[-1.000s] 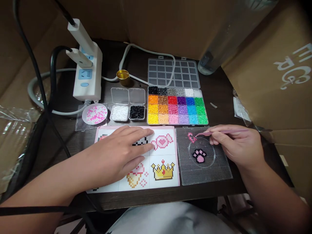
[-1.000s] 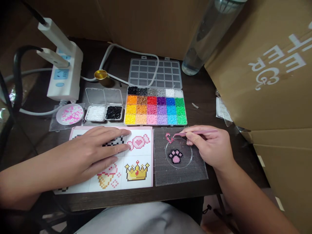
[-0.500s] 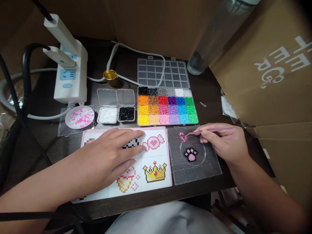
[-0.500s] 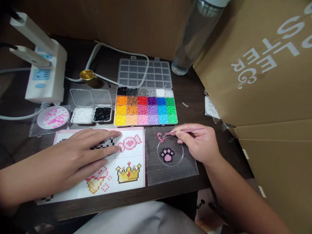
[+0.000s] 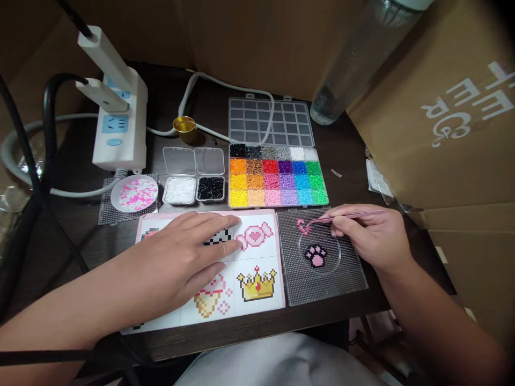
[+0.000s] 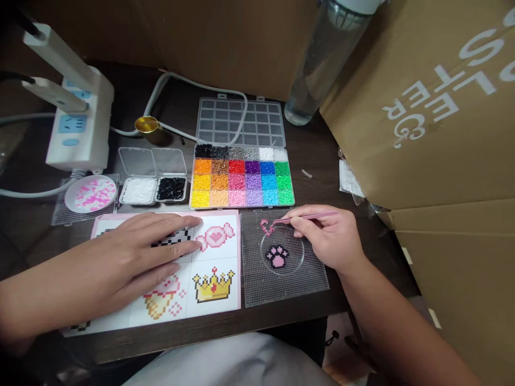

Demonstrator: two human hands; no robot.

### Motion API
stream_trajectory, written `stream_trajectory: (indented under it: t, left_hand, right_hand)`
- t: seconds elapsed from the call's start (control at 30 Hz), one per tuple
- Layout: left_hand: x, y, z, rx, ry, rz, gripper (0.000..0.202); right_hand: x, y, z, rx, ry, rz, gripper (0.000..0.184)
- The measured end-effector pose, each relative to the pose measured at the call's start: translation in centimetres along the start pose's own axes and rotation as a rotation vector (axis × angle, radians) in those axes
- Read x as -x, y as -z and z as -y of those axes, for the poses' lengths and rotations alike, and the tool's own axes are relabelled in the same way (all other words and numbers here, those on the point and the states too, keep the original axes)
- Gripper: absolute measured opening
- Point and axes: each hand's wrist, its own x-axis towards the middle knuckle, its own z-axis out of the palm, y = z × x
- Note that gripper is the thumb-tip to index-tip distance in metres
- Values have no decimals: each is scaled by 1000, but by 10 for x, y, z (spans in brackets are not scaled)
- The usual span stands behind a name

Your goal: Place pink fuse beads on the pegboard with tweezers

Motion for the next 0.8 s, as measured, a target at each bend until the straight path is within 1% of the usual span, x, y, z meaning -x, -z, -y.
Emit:
stream_trajectory:
  t: [0.23,0.5,0.8]
  left_hand:
    - [1,0,1,16,0,-2,39]
    - [1,0,-3,1,-47,0,37]
    - [1,-1,-1,13,-42,-3,36]
  right_hand:
    - [4,1,-2,9,-14,-11,20]
    - [7,2,-8,37,-7,-13,23]
    - [7,2,-5,44,-42,-34,19]
